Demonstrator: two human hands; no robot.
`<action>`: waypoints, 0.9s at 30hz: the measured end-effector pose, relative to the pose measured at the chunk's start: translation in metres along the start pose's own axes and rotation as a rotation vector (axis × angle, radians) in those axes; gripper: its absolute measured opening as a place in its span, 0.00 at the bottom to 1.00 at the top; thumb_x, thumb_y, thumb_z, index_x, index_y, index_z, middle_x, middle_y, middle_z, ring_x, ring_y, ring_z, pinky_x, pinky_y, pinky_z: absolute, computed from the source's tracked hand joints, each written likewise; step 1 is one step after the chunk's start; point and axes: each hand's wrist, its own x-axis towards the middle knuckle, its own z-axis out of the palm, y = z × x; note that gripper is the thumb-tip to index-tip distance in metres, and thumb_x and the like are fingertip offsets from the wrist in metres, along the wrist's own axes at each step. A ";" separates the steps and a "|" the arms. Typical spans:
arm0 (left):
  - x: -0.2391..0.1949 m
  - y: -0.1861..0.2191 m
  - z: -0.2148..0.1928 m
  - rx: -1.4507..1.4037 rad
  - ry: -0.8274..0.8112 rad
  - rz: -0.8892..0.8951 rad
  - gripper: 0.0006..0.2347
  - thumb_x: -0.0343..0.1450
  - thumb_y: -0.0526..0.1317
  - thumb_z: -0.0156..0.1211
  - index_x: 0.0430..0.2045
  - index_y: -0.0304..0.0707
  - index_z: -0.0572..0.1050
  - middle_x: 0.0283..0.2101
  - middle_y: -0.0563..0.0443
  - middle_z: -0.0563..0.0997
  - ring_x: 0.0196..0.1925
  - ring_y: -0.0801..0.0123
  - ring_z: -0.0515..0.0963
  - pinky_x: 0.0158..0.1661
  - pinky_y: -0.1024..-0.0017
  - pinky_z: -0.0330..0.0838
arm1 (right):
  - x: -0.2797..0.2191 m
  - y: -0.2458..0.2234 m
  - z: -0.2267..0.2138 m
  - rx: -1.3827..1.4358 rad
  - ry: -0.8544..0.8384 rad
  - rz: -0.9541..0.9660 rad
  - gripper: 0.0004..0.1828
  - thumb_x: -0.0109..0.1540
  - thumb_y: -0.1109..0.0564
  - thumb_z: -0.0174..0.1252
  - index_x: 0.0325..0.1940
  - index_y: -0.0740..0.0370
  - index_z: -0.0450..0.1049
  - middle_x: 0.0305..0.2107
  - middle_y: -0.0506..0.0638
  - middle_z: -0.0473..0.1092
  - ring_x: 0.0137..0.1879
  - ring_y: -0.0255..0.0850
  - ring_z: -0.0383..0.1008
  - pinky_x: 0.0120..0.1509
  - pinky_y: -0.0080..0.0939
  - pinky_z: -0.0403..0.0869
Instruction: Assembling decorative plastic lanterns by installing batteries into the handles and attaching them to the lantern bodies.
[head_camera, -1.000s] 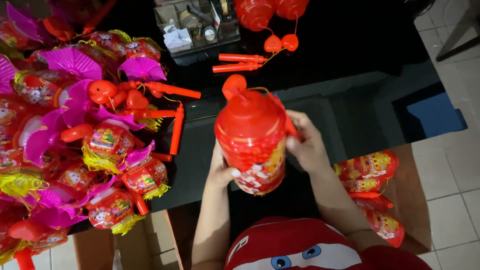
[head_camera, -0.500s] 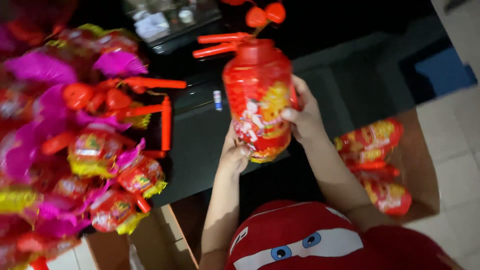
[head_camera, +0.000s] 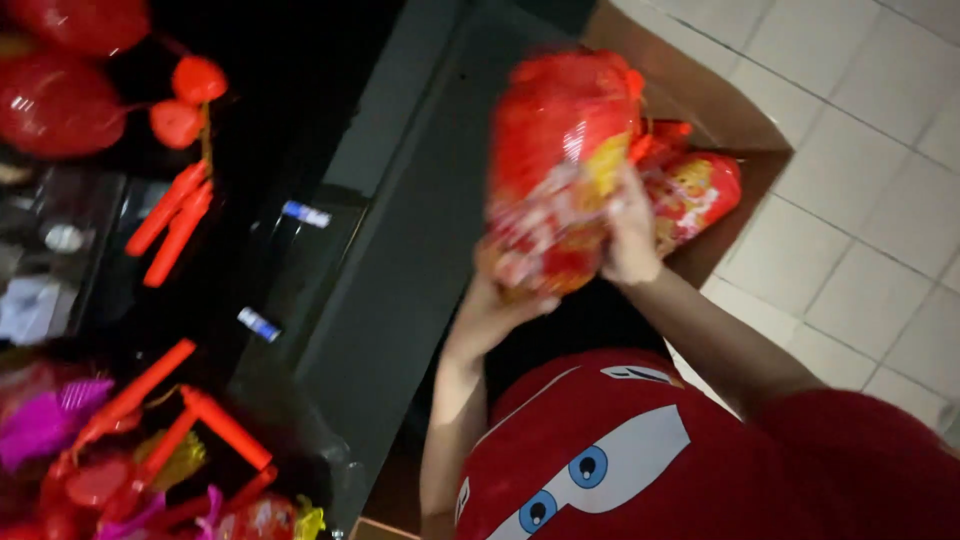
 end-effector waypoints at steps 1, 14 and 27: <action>0.015 -0.004 0.014 0.003 -0.016 -0.010 0.45 0.54 0.32 0.83 0.66 0.35 0.57 0.59 0.38 0.72 0.59 0.47 0.74 0.56 0.51 0.73 | 0.003 -0.009 -0.010 -0.003 0.017 -0.008 0.48 0.62 0.32 0.64 0.77 0.58 0.58 0.68 0.55 0.63 0.72 0.45 0.65 0.76 0.51 0.68; 0.132 -0.113 0.061 1.115 0.004 0.254 0.39 0.67 0.62 0.62 0.69 0.39 0.58 0.66 0.28 0.65 0.67 0.34 0.70 0.61 0.44 0.70 | 0.008 -0.052 -0.078 -1.137 0.198 0.643 0.50 0.70 0.30 0.50 0.82 0.64 0.41 0.72 0.75 0.49 0.79 0.70 0.47 0.82 0.66 0.45; 0.126 -0.103 0.088 1.318 0.011 0.032 0.39 0.66 0.72 0.42 0.70 0.55 0.58 0.62 0.29 0.71 0.65 0.34 0.72 0.56 0.38 0.69 | 0.011 -0.033 -0.081 -0.950 0.406 0.568 0.31 0.71 0.37 0.54 0.78 0.30 0.57 0.66 0.62 0.64 0.69 0.60 0.66 0.69 0.58 0.69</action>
